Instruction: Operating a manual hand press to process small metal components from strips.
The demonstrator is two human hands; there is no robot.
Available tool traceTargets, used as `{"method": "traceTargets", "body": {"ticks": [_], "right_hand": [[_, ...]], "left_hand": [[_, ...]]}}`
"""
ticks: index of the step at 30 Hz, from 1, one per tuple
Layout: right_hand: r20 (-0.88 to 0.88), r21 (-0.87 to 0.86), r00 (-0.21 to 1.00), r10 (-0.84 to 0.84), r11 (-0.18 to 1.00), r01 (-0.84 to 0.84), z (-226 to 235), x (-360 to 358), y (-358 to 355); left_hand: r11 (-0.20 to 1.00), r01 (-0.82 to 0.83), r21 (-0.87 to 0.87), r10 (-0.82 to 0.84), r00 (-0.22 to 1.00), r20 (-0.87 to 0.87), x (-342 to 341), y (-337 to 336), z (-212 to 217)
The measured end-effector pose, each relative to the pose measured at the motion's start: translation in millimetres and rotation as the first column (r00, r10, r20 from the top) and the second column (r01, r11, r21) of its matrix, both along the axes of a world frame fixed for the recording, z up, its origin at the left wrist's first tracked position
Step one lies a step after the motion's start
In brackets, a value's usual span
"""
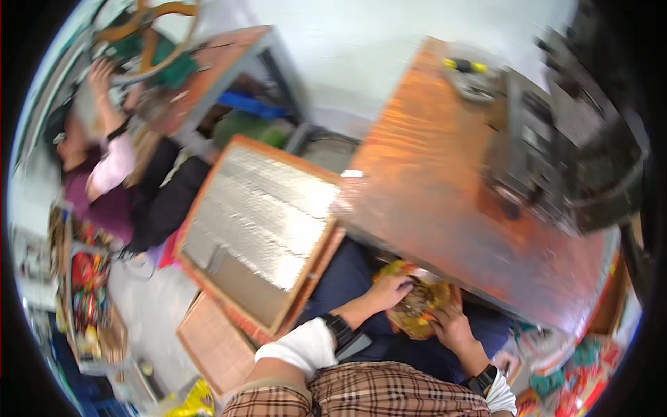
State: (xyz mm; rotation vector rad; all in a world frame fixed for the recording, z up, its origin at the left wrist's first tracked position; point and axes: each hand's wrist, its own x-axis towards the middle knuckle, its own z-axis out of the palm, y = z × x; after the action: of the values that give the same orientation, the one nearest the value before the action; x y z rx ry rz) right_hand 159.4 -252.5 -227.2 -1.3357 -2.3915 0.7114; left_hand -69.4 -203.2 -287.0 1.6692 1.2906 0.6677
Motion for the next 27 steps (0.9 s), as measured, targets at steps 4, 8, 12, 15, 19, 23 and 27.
{"method": "traceTargets", "body": {"ticks": [4, 8, 12, 15, 19, 23, 27], "right_hand": [[-0.1, -0.118, 0.995, -0.007, 0.993, -0.004, -1.8, 5.7, 8.5], [0.001, -0.195, 0.993, -0.117, 0.974, 0.115, 7.1, 11.8, 26.5], [0.109, -0.147, 0.993, -0.035, 0.988, 0.051, 9.7, 3.0, 29.2], [0.157, -0.184, 0.987, -0.014, 0.982, 0.043, 8.2, -5.0, 23.2], [0.185, -0.195, 0.982, 0.034, 0.981, 0.002, 12.5, -23.1, 22.7], [0.193, -0.194, 0.978, 0.081, 0.98, -0.043, 21.2, -42.3, 21.8], [0.158, -0.238, 0.985, 0.061, 0.971, -0.022, 17.0, -51.5, 19.6]], "left_hand": [[0.586, -0.804, 0.103, 0.804, 0.561, -0.196, -158.9, -27.7, 113.6], [0.57, -0.514, 0.641, 0.78, 0.093, -0.619, -370.0, -116.5, 67.5], [0.663, -0.651, 0.371, 0.584, 0.138, -0.8, -378.7, -108.8, 72.7], [0.57, -0.664, 0.485, 0.733, 0.144, -0.665, -404.5, -109.4, 58.5], [0.448, -0.755, 0.479, 0.782, 0.07, -0.62, -444.6, -94.1, 43.4], [0.508, -0.734, 0.451, 0.632, -0.039, -0.774, -444.2, -76.5, 22.4], [0.507, -0.684, 0.524, 0.675, -0.063, -0.735, -437.2, -79.2, 18.0]]}}
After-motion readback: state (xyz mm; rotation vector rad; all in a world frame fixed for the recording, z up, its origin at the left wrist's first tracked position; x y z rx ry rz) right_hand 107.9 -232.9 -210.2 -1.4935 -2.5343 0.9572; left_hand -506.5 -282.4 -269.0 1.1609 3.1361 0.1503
